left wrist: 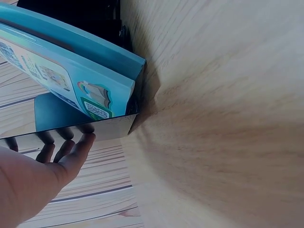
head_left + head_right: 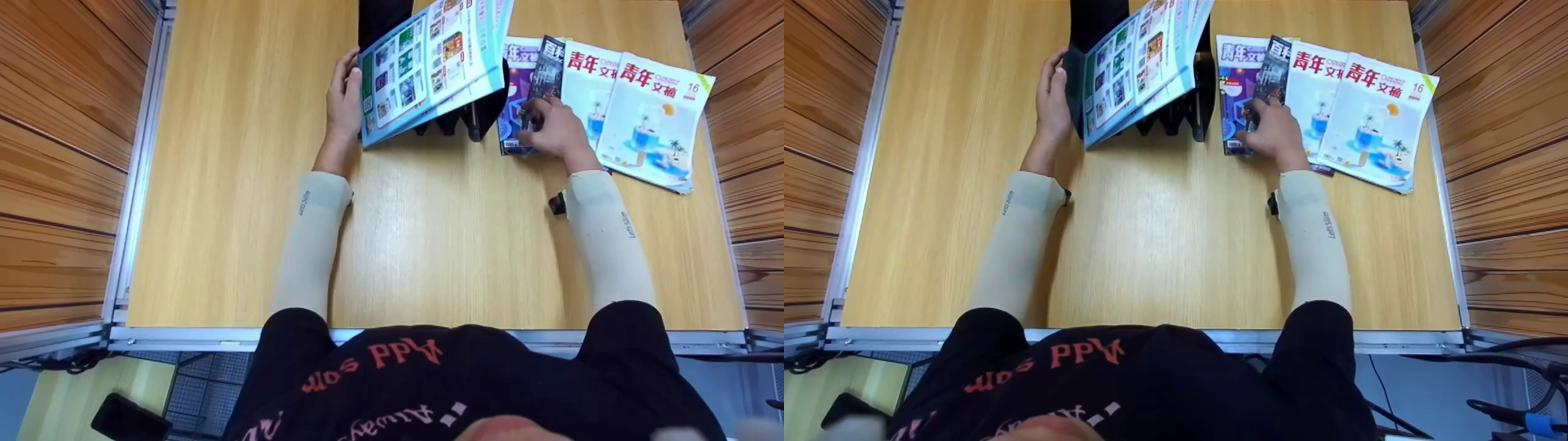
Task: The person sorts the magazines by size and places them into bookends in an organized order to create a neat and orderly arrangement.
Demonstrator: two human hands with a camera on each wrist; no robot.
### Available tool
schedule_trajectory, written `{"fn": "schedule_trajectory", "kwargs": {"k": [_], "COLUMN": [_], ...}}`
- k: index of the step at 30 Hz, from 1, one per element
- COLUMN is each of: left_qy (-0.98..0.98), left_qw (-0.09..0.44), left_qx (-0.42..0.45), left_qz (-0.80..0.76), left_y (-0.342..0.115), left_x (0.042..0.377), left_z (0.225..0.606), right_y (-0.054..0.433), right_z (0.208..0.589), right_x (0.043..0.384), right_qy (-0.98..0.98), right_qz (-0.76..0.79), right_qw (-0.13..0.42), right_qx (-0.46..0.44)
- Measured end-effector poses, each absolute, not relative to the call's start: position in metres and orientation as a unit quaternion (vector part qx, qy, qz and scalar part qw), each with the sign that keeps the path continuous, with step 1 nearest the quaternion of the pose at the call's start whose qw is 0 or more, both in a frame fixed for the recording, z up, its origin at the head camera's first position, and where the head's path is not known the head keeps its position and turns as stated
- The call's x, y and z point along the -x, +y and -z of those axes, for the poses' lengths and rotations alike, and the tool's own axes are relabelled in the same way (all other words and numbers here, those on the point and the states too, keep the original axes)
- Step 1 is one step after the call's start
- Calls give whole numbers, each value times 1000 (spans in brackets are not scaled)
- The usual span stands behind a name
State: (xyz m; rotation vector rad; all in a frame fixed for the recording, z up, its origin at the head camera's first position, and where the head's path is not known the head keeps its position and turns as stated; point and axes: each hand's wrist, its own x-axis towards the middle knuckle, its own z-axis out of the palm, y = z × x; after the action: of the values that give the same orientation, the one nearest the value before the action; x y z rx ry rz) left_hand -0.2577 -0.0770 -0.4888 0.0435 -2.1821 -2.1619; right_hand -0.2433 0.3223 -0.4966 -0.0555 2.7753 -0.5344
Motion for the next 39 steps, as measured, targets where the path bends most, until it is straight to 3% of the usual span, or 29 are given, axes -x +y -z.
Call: {"fn": "schedule_trajectory", "kwargs": {"k": [9, 26, 39], "left_qy": [-717, -709, -713], "left_qw": [36, 32, 33], "left_qx": [-12, -24, -19], "left_qz": [696, 704, 700], "left_y": [-78, -77, -78], "left_x": [252, 259, 258], "left_z": [478, 490, 489], "right_y": [325, 326, 326], "right_z": [492, 488, 486], "right_x": [243, 246, 248], "right_qy": [964, 966, 958], "right_qz": [229, 234, 230], "right_qw": [137, 86, 111], "right_qx": [0, -74, -132]}}
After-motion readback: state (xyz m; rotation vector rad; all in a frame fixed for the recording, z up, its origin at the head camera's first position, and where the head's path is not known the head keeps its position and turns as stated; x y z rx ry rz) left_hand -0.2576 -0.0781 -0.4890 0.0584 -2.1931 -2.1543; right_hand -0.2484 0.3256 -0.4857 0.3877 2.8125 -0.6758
